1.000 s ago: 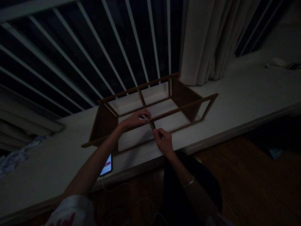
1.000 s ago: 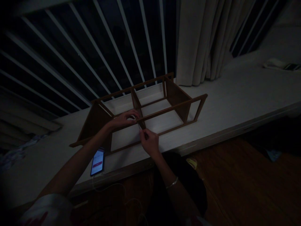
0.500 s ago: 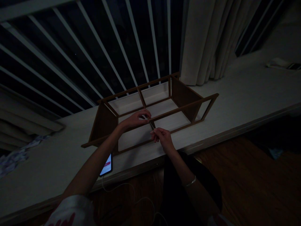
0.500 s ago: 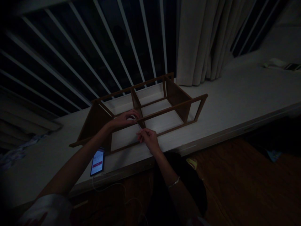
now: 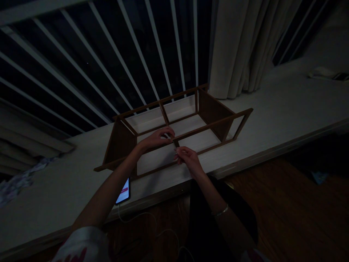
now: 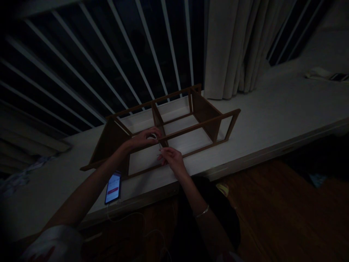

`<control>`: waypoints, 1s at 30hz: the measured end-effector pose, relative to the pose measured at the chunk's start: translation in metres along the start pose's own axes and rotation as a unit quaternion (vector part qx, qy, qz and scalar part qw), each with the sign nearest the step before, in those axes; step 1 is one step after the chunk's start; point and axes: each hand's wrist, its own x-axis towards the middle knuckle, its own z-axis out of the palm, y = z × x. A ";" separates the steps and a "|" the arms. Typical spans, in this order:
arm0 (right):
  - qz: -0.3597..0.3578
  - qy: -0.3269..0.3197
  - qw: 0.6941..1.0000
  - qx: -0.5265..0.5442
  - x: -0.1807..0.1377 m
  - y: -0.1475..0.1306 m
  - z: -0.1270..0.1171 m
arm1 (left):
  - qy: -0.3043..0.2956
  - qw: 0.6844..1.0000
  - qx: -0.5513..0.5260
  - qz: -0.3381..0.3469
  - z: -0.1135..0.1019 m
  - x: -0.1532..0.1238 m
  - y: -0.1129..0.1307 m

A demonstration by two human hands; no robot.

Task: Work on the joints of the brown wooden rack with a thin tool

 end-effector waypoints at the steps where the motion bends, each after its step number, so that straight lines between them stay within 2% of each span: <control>1: -0.009 0.017 1.000 0.000 0.001 0.000 -0.001 | -0.002 1.000 0.000 0.001 0.000 0.000 0.001; 5: -0.044 0.040 0.998 -0.027 0.001 -0.004 -0.002 | -0.007 1.000 -0.002 0.003 -0.001 0.000 0.006; 9: -0.091 0.008 0.993 -0.076 -0.002 -0.005 0.001 | -0.004 1.000 -0.005 -0.003 -0.001 0.000 0.009; 12: -0.144 -0.017 0.978 -0.148 -0.006 -0.005 0.004 | -0.001 1.000 -0.011 -0.003 0.000 -0.001 0.007; 14: -0.186 -0.014 0.956 -0.226 -0.008 -0.004 0.005 | -0.001 1.000 -0.016 -0.003 0.000 -0.001 0.006; 18: -0.271 0.015 0.889 -0.369 -0.011 -0.002 0.004 | -0.006 1.000 -0.021 -0.006 0.000 0.000 0.005; 23: -0.343 0.030 0.817 -0.463 -0.009 0.003 0.000 | -0.004 1.000 -0.016 0.000 0.000 0.000 0.007; 26: -0.362 0.036 0.798 -0.481 -0.008 0.005 -0.002 | -0.001 1.000 -0.013 -0.001 0.001 0.000 0.007; 30: -0.373 0.048 0.792 -0.481 -0.007 0.005 -0.003 | 0.001 1.000 -0.007 -0.005 0.001 0.000 0.004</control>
